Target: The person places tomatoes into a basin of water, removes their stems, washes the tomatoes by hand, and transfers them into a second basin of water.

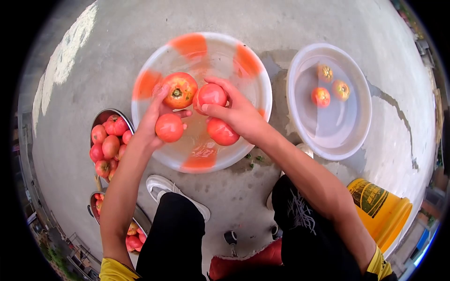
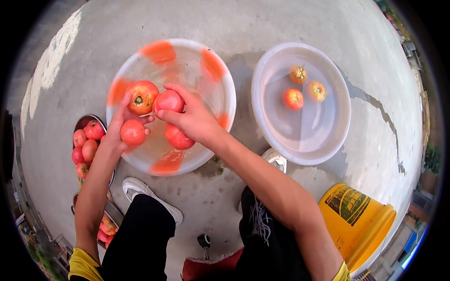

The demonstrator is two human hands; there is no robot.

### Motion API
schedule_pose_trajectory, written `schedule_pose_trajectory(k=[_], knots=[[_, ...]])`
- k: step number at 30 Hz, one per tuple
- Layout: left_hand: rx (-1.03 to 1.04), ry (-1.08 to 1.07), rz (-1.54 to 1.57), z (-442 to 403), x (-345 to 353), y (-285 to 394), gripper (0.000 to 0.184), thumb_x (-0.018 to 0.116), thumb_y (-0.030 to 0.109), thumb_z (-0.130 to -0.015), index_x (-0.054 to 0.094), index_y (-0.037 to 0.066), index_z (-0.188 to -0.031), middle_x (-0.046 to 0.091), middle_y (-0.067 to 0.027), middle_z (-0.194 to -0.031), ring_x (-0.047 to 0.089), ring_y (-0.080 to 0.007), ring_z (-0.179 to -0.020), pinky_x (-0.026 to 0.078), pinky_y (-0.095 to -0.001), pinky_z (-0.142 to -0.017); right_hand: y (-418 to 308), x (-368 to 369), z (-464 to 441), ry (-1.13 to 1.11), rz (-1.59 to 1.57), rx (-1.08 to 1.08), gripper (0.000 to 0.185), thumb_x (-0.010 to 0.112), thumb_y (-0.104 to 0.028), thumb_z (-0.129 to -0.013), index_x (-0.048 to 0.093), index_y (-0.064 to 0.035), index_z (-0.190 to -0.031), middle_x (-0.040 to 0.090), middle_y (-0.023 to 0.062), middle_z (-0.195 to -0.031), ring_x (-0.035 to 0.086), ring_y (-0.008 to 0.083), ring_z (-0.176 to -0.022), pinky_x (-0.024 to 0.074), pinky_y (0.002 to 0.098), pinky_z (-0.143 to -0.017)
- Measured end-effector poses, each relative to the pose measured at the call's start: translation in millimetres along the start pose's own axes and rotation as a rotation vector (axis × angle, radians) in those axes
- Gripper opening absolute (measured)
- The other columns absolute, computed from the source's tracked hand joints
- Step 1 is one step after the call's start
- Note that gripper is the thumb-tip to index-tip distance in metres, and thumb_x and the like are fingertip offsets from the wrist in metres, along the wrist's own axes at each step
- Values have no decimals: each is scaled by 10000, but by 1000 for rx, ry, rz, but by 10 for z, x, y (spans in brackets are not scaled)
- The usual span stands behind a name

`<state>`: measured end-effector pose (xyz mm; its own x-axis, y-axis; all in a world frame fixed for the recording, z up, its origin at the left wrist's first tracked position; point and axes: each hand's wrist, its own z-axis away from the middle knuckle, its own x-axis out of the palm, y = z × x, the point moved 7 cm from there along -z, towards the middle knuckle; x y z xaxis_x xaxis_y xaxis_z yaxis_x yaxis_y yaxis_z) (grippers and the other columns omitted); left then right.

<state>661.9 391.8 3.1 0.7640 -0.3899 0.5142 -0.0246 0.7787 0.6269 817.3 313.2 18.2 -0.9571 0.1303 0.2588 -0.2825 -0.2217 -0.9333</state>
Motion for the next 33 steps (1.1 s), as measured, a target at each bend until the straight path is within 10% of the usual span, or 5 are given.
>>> schedule_pose_trajectory(k=[17, 33], knots=[[244, 33, -230, 245, 779, 425, 523, 559, 393, -935, 416, 83, -1332, 560, -137, -1186, 639, -245, -889, 568, -330, -576, -631, -143, 216, -238, -704, -9, 606, 512, -398, -971, 309, -70, -1438, 525, 152, -1214, 639, 238, -819, 531, 346, -772], [-88, -115, -191, -773, 2224, -749, 478, 609, 408, -927, 456, 110, -1267, 585, -89, -1093, 637, -188, -814, 553, -341, -605, 291, -1993, 1134, 556, -856, -79, 493, 572, -369, -943, 412, -122, -1339, 554, 105, -1136, 627, 240, -843, 551, 405, -695]])
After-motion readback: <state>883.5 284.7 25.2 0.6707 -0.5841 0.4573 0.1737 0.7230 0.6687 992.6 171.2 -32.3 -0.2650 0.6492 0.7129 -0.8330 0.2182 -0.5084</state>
